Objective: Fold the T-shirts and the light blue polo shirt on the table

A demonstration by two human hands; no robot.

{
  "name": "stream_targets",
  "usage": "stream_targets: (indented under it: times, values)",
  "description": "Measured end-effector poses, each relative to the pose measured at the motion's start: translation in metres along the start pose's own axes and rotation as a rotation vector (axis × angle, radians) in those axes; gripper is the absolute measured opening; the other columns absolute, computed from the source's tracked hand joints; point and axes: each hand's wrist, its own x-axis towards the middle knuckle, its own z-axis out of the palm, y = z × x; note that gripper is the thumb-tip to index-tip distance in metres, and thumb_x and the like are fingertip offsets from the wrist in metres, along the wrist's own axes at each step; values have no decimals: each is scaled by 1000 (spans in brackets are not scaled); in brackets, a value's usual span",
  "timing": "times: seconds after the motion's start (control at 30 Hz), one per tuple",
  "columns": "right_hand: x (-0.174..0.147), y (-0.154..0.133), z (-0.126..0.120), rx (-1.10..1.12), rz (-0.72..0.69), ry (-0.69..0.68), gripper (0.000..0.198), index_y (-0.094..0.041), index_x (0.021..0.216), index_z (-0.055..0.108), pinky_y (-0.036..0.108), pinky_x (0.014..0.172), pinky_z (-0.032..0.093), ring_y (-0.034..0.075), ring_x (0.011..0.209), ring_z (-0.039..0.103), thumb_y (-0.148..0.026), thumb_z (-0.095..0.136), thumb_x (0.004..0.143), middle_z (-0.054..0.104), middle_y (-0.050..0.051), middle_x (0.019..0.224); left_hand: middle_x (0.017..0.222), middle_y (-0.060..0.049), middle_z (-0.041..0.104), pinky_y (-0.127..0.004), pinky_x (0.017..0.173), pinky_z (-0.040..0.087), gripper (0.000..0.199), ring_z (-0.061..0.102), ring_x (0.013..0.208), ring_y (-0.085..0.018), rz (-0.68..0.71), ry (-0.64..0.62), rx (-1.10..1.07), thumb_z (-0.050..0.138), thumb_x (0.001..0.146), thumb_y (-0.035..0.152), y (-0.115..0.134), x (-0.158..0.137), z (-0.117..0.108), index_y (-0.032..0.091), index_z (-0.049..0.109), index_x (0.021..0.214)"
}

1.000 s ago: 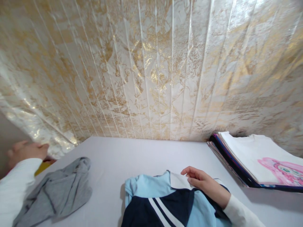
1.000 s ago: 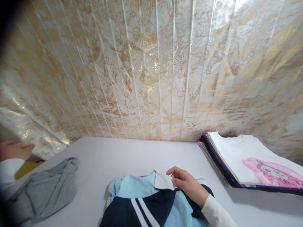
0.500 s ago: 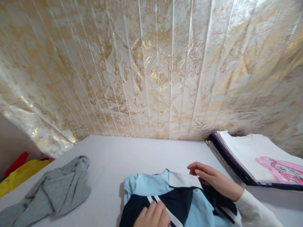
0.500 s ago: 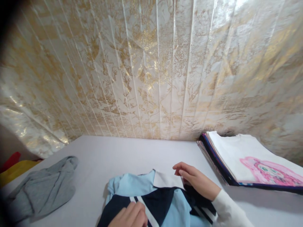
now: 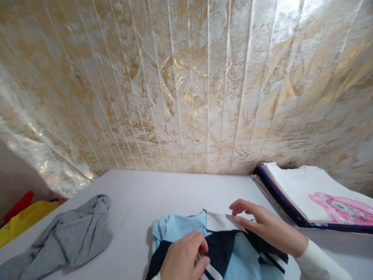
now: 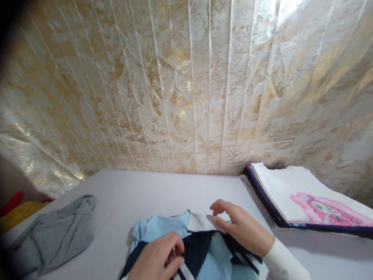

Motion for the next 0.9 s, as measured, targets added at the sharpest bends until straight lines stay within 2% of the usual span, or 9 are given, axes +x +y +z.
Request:
stream_targets:
  times: [0.1, 0.2, 0.4, 0.53, 0.67, 0.77, 0.9]
  values:
    - [7, -10, 28, -53, 26, 53, 39, -21, 113, 54, 38, 90, 41, 26, 102, 57, -41, 55, 79, 63, 9, 108, 88, 2, 60, -23, 65, 38, 23, 56, 71, -13, -20, 102, -24, 57, 71, 7, 2, 21, 8, 21, 56, 89]
    - [14, -4, 44, -15, 69, 36, 36, -21, 112, 53, 34, 86, 41, 24, 99, 58, -35, 52, 80, 64, 8, 105, 89, 3, 59, -24, 65, 36, 20, 57, 73, -14, -7, 127, 3, 57, 74, 8, -1, 34, 18, 22, 57, 88]
    - [21, 9, 45, 33, 104, -18, 32, -22, 108, 54, 28, 69, 40, 19, 75, 57, -31, 50, 78, 61, 0, 77, 90, 6, 59, -24, 62, 33, 18, 57, 75, -13, 37, 147, 67, 57, 78, 10, -7, 36, 27, 26, 57, 86]
    - [22, 13, 47, 49, 106, -19, 32, -22, 107, 54, 26, 66, 38, 18, 71, 54, -30, 51, 76, 56, -2, 70, 90, 5, 57, -24, 62, 32, 16, 57, 74, -13, 59, 151, 82, 54, 81, 8, -7, 37, 29, 24, 55, 83]
    - [22, 14, 47, 70, 107, -26, 32, -22, 106, 54, 27, 67, 39, 18, 71, 55, -30, 51, 76, 57, -2, 72, 88, 2, 56, -24, 63, 35, 15, 57, 73, -13, 33, 169, 14, 49, 83, 8, -4, 37, 29, 22, 53, 83]
    - [21, 15, 47, 83, 105, -32, 33, -22, 107, 54, 27, 69, 40, 18, 73, 56, -30, 51, 76, 60, -1, 75, 85, 2, 55, -23, 65, 37, 13, 56, 73, -13, 26, 200, -48, 46, 86, 11, -14, 30, 14, 21, 52, 82]
    - [21, 16, 45, 114, 91, -40, 33, -23, 108, 54, 30, 76, 42, 20, 81, 59, -30, 51, 76, 65, 1, 85, 75, 3, 53, -24, 62, 41, 16, 54, 67, -13, -50, 282, -32, 47, 90, 24, -55, -11, -38, 21, 52, 76]
